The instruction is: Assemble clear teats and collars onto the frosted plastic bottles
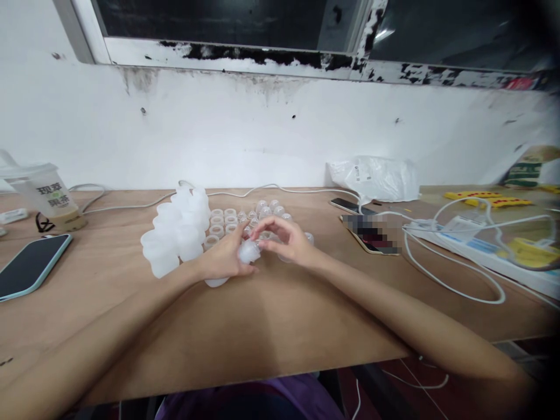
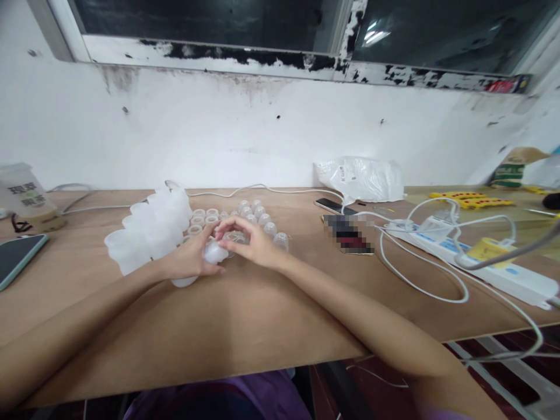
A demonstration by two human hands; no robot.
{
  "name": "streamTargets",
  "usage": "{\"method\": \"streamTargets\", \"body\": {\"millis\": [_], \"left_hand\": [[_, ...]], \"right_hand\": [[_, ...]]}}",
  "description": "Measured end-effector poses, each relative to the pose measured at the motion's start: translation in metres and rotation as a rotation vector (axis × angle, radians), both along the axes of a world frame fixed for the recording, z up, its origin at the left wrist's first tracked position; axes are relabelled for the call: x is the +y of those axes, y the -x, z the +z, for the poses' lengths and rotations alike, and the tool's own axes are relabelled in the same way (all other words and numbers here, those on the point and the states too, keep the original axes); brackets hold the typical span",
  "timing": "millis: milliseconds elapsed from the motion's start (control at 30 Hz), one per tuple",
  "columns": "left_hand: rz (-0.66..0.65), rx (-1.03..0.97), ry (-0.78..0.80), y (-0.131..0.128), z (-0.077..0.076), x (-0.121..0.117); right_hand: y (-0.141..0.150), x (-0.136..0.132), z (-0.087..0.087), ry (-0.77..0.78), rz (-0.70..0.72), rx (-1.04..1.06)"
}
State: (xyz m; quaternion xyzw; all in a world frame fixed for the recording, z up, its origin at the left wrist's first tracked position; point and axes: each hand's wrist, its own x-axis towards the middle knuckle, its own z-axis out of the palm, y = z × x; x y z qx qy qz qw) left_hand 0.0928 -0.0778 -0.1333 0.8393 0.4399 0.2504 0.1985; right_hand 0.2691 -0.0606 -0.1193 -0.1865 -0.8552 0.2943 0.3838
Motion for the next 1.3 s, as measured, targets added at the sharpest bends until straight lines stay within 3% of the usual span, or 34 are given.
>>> {"method": "streamTargets", "body": {"millis": [100, 233, 400, 500, 633, 733, 833, 967, 1100, 1300], "left_hand": [[0.011, 0.017, -0.011, -0.003, 0.001, -0.004], [0.001, 0.05, -0.032, -0.005, 0.002, -0.008], [-0.006, 0.025, -0.071, 0.003, 0.0, -0.02], [0.108, -0.107, -0.142, 0.015, -0.007, -0.038], [0.335, -0.291, -0.276, 0.034, -0.024, -0.057], [0.372, -0.302, -0.478, 0.045, -0.032, -0.058], [0.31, -0.191, -0.71, 0.052, -0.032, -0.054], [0.268, 0.148, -0.899, 0.059, -0.027, -0.051], [0.344, 0.354, -0.954, 0.064, -0.027, -0.051], [0.376, 0.412, -0.941, 0.066, -0.033, -0.045]], "right_hand": [[0.004, -0.004, -0.005, 0.07, -0.218, -0.141], [0.004, -0.009, -0.005, 0.216, -0.142, -0.45], [-0.009, -0.009, 0.014, -0.128, 0.132, -0.334], [-0.015, -0.01, 0.021, -0.165, 0.126, -0.298], [-0.013, -0.019, 0.011, -0.171, 0.107, -0.532], [-0.004, -0.025, -0.003, -0.278, 0.084, -0.742], [0.008, -0.03, -0.012, -0.401, 0.008, -0.821], [0.026, -0.034, -0.016, -0.534, 0.013, -0.831], [0.048, -0.038, -0.022, -0.606, 0.104, -0.8], [0.069, -0.034, -0.026, -0.653, 0.16, -0.799]]}}
